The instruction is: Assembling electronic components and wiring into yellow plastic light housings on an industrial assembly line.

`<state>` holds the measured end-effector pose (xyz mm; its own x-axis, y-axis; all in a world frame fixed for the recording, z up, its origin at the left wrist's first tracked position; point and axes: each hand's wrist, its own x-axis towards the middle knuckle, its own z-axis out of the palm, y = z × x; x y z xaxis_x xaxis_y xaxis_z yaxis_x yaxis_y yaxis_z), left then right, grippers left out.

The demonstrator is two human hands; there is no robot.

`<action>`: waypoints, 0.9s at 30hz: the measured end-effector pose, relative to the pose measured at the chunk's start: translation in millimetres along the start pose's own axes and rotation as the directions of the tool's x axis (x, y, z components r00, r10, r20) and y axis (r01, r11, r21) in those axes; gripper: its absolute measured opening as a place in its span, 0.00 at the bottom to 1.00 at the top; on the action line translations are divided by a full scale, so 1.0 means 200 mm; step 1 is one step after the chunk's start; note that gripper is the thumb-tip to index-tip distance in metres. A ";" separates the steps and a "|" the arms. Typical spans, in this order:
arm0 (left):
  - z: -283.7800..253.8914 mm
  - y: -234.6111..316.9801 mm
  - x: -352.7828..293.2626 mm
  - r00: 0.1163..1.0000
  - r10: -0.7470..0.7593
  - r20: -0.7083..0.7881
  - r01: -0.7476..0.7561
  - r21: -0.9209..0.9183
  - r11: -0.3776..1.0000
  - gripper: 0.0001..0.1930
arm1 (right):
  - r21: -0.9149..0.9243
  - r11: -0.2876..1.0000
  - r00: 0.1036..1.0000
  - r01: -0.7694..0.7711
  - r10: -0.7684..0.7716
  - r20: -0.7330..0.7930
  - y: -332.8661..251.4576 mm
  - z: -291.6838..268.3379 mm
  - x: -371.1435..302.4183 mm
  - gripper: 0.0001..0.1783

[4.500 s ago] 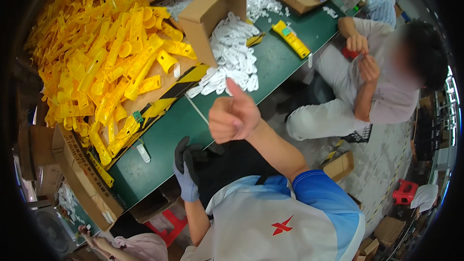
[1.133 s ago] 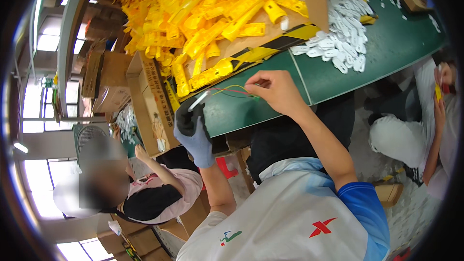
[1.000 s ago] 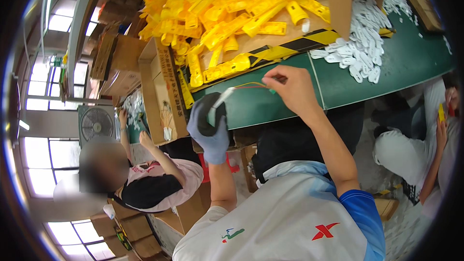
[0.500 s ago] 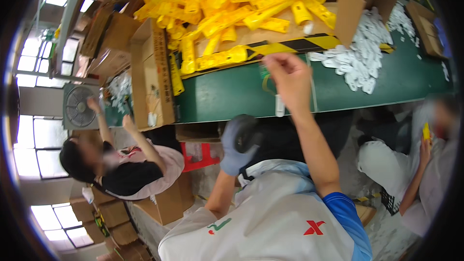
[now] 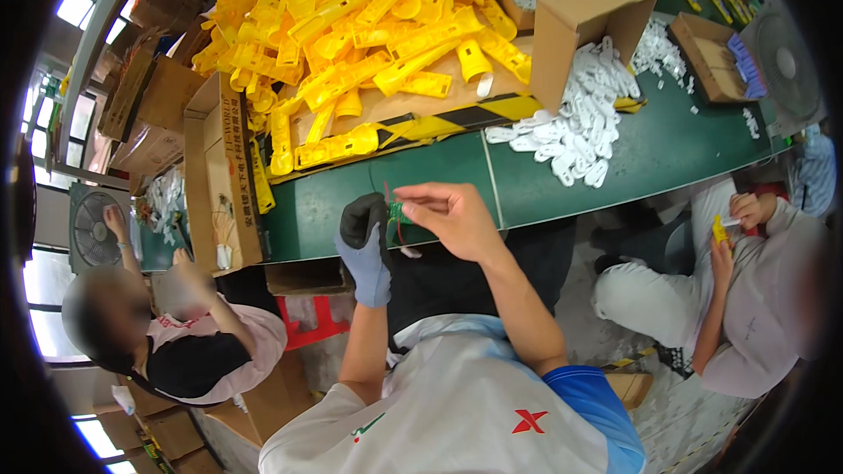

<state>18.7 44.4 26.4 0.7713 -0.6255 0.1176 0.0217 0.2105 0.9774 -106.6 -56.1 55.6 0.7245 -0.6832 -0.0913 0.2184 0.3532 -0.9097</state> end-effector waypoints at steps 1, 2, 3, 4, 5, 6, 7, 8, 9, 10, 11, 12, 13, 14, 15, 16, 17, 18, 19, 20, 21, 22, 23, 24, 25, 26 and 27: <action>0.01 0.00 -0.01 1.000 0.007 -0.011 -0.007 -0.021 1.000 0.14 | 0.021 1.000 1.000 -0.004 0.004 -0.024 -0.02 0.01 -0.01 0.13; 0.02 0.00 -0.03 0.998 0.029 -0.050 -0.029 -0.016 0.999 0.14 | -0.002 1.000 1.000 -0.001 0.001 -0.013 0.00 -0.02 -0.02 0.13; 0.04 0.01 -0.04 0.995 0.050 -0.085 -0.051 -0.008 0.999 0.14 | 0.008 1.000 1.000 -0.023 0.024 -0.016 0.05 -0.06 -0.02 0.12; 0.05 0.01 -0.05 0.993 0.057 -0.100 -0.059 -0.024 0.998 0.14 | 0.018 0.999 0.999 -0.048 0.048 -0.014 0.07 -0.07 -0.03 0.12; 0.05 0.01 -0.05 0.994 0.067 -0.084 -0.069 -0.024 0.997 0.14 | 0.042 0.997 0.997 -0.063 0.064 -0.031 0.07 -0.07 -0.04 0.09; 0.05 0.01 -0.05 0.995 0.076 -0.067 -0.078 -0.022 0.997 0.14 | 0.026 0.998 0.998 -0.062 0.062 -0.020 0.06 -0.07 -0.05 0.09; 0.05 0.00 -0.05 0.996 0.071 -0.045 -0.071 -0.013 0.997 0.13 | 0.044 0.998 0.999 -0.037 0.038 -0.026 0.06 -0.07 -0.05 0.09; 0.05 -0.01 -0.06 0.995 0.077 -0.058 -0.079 -0.022 0.997 0.13 | 0.063 0.998 0.999 -0.012 0.014 -0.033 0.06 -0.08 -0.05 0.09; 0.05 -0.02 -0.07 0.997 0.063 -0.037 -0.064 -0.024 0.998 0.14 | 0.061 0.998 1.000 -0.012 0.013 -0.012 0.07 -0.09 -0.06 0.10; 0.05 -0.03 -0.07 0.999 0.049 -0.015 -0.049 -0.024 0.999 0.14 | 0.051 0.999 1.000 -0.012 0.012 -0.001 0.07 -0.09 -0.06 0.10; 0.03 -0.06 -0.08 0.998 0.055 -0.017 -0.055 0.014 0.998 0.15 | 0.047 0.998 1.000 -0.030 0.030 0.002 0.07 -0.10 -0.07 0.09; 0.02 -0.06 -0.09 0.998 0.060 -0.025 -0.060 0.007 0.998 0.15 | 0.044 0.998 0.999 -0.049 0.049 0.002 0.07 -0.11 -0.07 0.09; 0.01 -0.06 -0.09 0.984 0.176 0.033 -0.177 0.053 0.983 0.16 | 0.034 0.998 0.999 -0.049 0.049 0.010 0.09 -0.12 -0.08 0.09; 0.00 -0.06 -0.10 0.954 0.285 0.095 -0.294 0.093 0.951 0.16 | 0.038 0.999 0.999 -0.039 0.037 0.033 0.10 -0.13 -0.08 0.09; -0.02 -0.07 -0.10 0.953 0.290 0.086 -0.297 0.088 0.951 0.16 | 0.041 0.999 0.998 -0.027 0.025 0.056 0.11 -0.13 -0.08 0.08; -0.03 -0.07 -0.09 0.944 0.305 0.128 -0.318 0.102 0.943 0.16 | 0.032 0.999 0.998 -0.026 0.024 0.063 0.11 -0.13 -0.08 0.08; -0.04 -0.08 -0.09 0.933 0.317 0.170 -0.339 0.117 0.934 0.16 | -0.027 0.999 0.999 0.027 -0.026 0.042 0.11 -0.13 -0.08 0.08; -0.04 -0.07 -0.09 0.933 0.321 0.162 -0.341 0.114 0.933 0.16 | -0.085 0.993 0.997 0.077 -0.076 0.025 0.11 -0.12 -0.08 0.08; -0.05 -0.06 -0.09 0.933 0.317 0.168 -0.338 0.117 0.934 0.16 | -0.091 0.993 0.997 0.077 -0.075 0.032 0.12 -0.12 -0.09 0.08; -0.05 -0.06 -0.09 0.933 0.313 0.175 -0.336 0.122 0.934 0.16 | -0.094 0.990 0.993 0.108 -0.104 0.048 0.13 -0.12 -0.09 0.08; -0.06 -0.05 -0.09 0.933 0.318 0.168 -0.340 0.122 0.932 0.16 | -0.096 0.985 0.989 0.140 -0.135 0.065 0.14 -0.12 -0.09 0.08; -0.06 -0.05 -0.09 0.934 0.314 0.169 -0.333 0.102 0.937 0.16 | -0.098 0.985 0.988 0.142 -0.136 0.073 0.15 -0.12 -0.08 0.08; -0.06 -0.04 -0.09 0.936 0.309 0.171 -0.326 0.082 0.942 0.16 | -0.075 0.982 0.983 0.174 -0.168 0.073 0.16 -0.12 -0.08 0.08; -0.06 -0.01 -0.08 0.935 0.314 0.168 -0.330 0.084 0.940 0.16 | -0.052 0.978 0.977 0.204 -0.201 0.070 0.17 -0.11 -0.08 0.09; -0.07 0.03 -0.08 0.897 0.387 0.216 -0.421 0.140 0.896 0.15 | -0.050 0.977 0.976 0.207 -0.203 0.074 0.17 -0.12 -0.07 0.09; -0.07 0.06 -0.06 0.850 0.452 0.269 -0.508 0.191 0.840 0.15 | -0.022 0.974 0.969 0.227 -0.224 0.101 0.16 -0.12 -0.07 0.08; -0.08 0.09 -0.05 0.849 0.455 0.270 -0.510 0.192 0.838 0.15 | 0.005 0.969 0.961 0.246 -0.245 0.126 0.16 -0.11 -0.07 0.08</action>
<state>21.2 66.3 39.0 0.4926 -0.6381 0.5918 -0.4975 0.3514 0.7931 -125.0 -49.3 19.4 0.7255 -0.6627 0.1858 0.3933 0.1777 -0.9021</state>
